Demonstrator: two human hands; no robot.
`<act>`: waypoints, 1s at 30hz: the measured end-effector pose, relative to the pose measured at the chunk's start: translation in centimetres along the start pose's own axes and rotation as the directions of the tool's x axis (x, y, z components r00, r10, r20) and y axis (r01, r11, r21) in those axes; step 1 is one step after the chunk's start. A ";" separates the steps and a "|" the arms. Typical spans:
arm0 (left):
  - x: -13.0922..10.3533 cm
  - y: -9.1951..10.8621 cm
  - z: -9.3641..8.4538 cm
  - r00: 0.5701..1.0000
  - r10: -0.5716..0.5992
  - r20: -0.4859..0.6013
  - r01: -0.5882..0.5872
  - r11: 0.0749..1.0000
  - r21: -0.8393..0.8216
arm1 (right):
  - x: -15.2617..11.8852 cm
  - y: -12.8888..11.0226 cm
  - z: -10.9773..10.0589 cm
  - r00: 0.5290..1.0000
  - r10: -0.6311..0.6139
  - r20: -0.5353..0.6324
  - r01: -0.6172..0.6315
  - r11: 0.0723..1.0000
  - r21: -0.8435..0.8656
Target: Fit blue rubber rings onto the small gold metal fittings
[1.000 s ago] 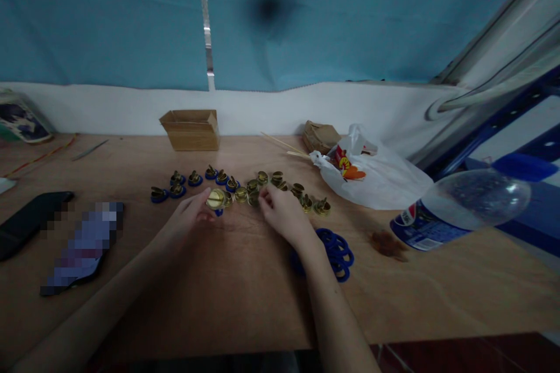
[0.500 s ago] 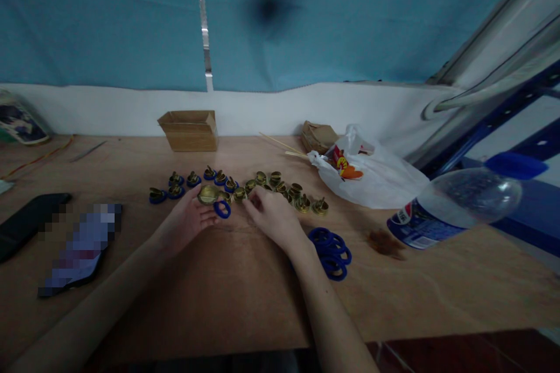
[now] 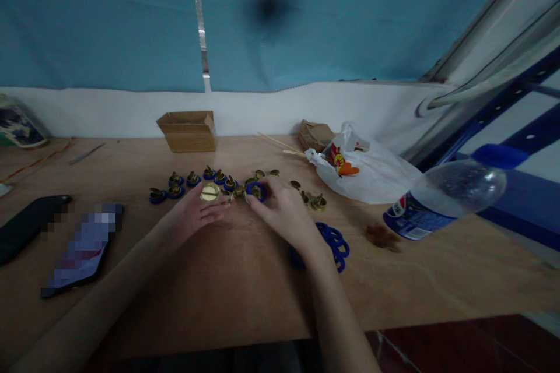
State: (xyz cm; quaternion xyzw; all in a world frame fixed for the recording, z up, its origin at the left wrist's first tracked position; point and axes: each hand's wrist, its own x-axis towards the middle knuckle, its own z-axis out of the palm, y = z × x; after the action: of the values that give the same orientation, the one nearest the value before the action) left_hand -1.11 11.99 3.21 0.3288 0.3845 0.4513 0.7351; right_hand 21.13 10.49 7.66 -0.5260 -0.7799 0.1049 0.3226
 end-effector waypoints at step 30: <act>-0.1 -1.3 0.0 0.935 0.350 -0.058 -0.268 0.804 0.531 | -10.1 4.6 -4.3 0.910 0.240 -0.339 -0.332 0.910 -0.247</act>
State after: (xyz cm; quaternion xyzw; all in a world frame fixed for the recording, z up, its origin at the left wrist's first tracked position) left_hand -0.57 11.45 2.17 0.5358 0.4872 0.4696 0.5049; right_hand 29.61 2.71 4.70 -0.6881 -0.6418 -0.0492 0.3351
